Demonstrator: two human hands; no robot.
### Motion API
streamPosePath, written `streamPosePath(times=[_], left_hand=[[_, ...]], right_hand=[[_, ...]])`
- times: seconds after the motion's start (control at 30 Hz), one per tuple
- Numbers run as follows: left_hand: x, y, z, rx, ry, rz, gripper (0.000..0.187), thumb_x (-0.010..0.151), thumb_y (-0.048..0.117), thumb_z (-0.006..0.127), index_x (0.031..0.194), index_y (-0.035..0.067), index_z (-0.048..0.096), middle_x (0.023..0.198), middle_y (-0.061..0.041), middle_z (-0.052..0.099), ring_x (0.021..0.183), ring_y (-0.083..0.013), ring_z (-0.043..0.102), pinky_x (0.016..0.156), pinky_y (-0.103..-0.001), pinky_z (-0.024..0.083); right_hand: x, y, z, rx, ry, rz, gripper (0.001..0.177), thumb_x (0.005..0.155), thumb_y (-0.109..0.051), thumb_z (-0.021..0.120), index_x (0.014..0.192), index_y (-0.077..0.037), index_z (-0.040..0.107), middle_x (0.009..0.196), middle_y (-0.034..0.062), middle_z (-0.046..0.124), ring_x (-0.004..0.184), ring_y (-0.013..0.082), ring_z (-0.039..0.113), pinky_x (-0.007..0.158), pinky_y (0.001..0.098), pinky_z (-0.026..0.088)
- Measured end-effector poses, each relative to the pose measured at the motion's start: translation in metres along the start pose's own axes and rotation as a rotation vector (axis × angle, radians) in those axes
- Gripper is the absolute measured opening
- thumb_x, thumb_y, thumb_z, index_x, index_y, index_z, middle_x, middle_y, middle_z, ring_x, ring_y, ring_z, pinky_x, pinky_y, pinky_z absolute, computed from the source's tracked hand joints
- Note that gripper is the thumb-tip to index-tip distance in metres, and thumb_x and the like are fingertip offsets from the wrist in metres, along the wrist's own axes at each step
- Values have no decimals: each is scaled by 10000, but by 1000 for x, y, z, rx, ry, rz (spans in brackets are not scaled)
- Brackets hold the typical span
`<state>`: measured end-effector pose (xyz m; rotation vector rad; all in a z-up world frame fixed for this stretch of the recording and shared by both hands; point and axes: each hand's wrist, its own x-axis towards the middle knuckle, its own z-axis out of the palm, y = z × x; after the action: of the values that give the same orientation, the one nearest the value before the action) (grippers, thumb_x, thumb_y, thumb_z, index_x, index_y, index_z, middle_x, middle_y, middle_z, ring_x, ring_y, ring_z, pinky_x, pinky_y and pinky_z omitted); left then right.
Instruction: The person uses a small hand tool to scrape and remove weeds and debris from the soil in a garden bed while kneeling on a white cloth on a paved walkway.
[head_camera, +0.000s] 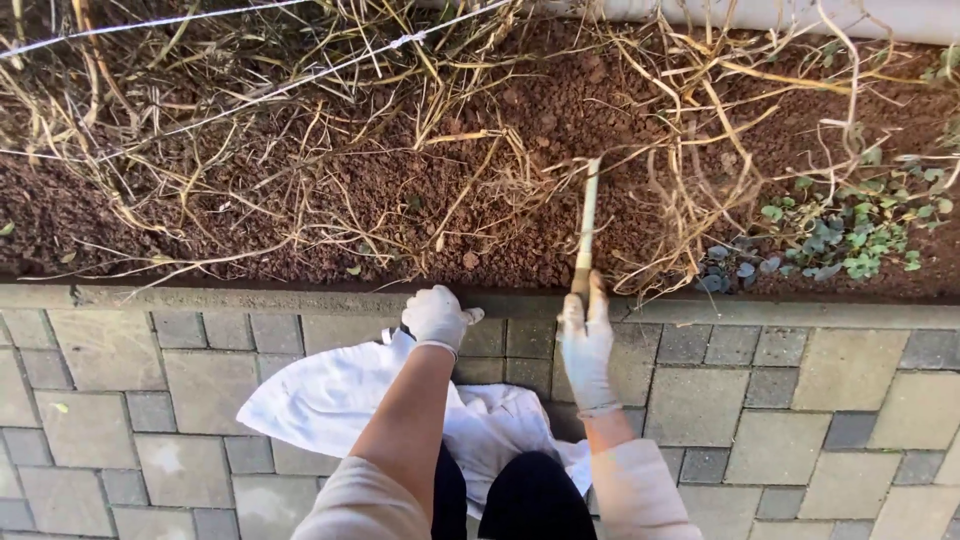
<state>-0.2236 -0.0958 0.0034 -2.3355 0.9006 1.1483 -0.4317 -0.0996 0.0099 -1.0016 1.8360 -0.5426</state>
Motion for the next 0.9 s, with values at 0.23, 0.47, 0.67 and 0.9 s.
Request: streamPosePath(times=[0.23,0.47,0.67,0.9], left_hand=[[16,-4,13,-17,18,23,476,799,398,798,1101,34,752,1097,-211,755,1078,-423,709,905,-542,591],[10,-4,8,-7,9,3,460,802,392,814,1090,41,745,1097,-191,757,1082,-417,709,904,-534,593],[-9,2,-9,20,52,9,283,864,228,713,1068,37,759,1056,-174,759,1055,-408,716,870,-515,598],[17,-7,19,21,37,-14,268,872,168,632,1060,42,777,1078,-194,770,1063,-428,713,873,-517,593]], right_hand=[[48,16,38,-136,68,-235,508,1087,-223,528,1565,-104,404,783,155,688,534,160,616,404,252,544],[27,-5,-1,-239,-66,-353,522,1058,-236,553,1521,-18,450,1441,299,533,1298,436,545,1055,541,473],[37,40,-10,-540,-143,-548,526,1066,-279,497,1549,-87,419,1497,186,524,1115,342,668,876,445,573],[56,134,-55,-895,-404,-85,842,930,-626,527,1621,-281,194,1344,199,635,1093,427,691,900,553,571]])
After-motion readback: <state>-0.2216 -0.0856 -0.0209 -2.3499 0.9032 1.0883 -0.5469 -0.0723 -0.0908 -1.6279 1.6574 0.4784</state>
